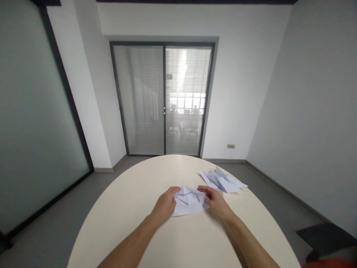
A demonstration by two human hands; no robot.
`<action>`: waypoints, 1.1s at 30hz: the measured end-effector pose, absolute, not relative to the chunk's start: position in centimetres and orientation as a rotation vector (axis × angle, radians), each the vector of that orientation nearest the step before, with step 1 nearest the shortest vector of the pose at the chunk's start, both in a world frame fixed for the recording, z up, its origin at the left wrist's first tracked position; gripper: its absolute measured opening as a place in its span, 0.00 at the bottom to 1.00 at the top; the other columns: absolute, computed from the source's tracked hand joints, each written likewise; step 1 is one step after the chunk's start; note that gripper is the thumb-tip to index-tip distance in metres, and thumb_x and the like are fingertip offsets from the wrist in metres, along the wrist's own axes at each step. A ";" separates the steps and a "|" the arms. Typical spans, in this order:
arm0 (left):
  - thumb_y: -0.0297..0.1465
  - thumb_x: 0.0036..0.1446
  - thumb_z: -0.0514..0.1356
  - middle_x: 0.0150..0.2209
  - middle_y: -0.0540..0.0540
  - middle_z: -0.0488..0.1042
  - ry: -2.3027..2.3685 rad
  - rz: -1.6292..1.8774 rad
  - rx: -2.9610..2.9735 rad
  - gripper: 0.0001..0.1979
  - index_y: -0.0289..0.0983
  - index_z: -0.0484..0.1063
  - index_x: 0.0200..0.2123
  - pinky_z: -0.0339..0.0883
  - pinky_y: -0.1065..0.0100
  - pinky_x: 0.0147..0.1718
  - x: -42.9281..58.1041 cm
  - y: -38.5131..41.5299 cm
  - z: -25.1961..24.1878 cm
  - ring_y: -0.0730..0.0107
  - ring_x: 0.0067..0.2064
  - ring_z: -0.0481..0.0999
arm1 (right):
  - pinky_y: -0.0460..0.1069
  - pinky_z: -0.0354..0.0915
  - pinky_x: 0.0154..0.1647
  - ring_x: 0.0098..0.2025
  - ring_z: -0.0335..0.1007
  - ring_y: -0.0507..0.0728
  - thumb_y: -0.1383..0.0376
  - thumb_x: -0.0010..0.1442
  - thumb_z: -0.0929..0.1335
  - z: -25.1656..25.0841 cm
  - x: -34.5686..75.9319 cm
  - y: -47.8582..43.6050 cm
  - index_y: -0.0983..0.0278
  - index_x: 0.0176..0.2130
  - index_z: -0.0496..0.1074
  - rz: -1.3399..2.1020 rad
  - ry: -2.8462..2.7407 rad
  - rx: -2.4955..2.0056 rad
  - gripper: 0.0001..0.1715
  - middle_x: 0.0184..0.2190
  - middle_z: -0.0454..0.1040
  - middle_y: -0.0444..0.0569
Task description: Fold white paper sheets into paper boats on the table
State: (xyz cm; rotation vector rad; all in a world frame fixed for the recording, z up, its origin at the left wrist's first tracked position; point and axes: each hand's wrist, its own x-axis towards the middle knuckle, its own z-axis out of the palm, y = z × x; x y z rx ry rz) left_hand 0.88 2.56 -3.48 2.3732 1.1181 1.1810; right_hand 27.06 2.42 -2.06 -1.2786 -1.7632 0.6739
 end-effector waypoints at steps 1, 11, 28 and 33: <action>0.12 0.46 0.48 0.55 0.47 0.72 1.121 1.183 2.375 0.34 0.40 0.69 0.55 0.63 0.59 0.60 0.8 2.6 -3.5 0.68 0.56 0.71 | 0.55 0.67 0.56 0.54 0.73 0.58 0.76 0.42 0.61 -2.0 27.0 2.4 0.64 0.49 0.73 0.679 -1.764 -1.277 0.34 0.51 0.77 0.54; 0.13 0.47 0.49 0.55 0.48 0.71 1.116 1.132 2.366 0.33 0.41 0.68 0.55 0.62 0.60 0.60 0.8 2.6 -3.4 0.67 0.56 0.70 | 0.56 0.66 0.55 0.51 0.73 0.60 0.68 0.61 0.63 -0.1 27.1 1.0 0.60 0.52 0.72 0.224 -2.120 -1.255 0.20 0.51 0.76 0.52; 0.20 0.49 0.59 0.56 0.44 0.69 1.121 1.135 2.153 0.30 0.41 0.66 0.57 0.63 0.62 0.56 -0.4 3.0 -3.2 0.63 0.53 0.71 | 0.50 0.67 0.37 0.41 0.72 0.58 0.49 0.65 0.63 0.3 25.7 0.2 0.61 0.36 0.66 0.664 -1.689 -1.130 0.18 0.40 0.76 0.51; 0.23 0.50 0.60 0.56 0.46 0.69 1.133 1.056 2.251 0.30 0.43 0.65 0.58 0.64 0.62 0.55 -0.5 2.3 -2.5 0.63 0.53 0.72 | 0.48 0.62 0.31 0.28 0.62 0.54 0.43 0.60 0.64 -0.3 26.0 1.0 0.60 0.34 0.64 0.611 -1.517 -1.141 0.23 0.25 0.66 0.41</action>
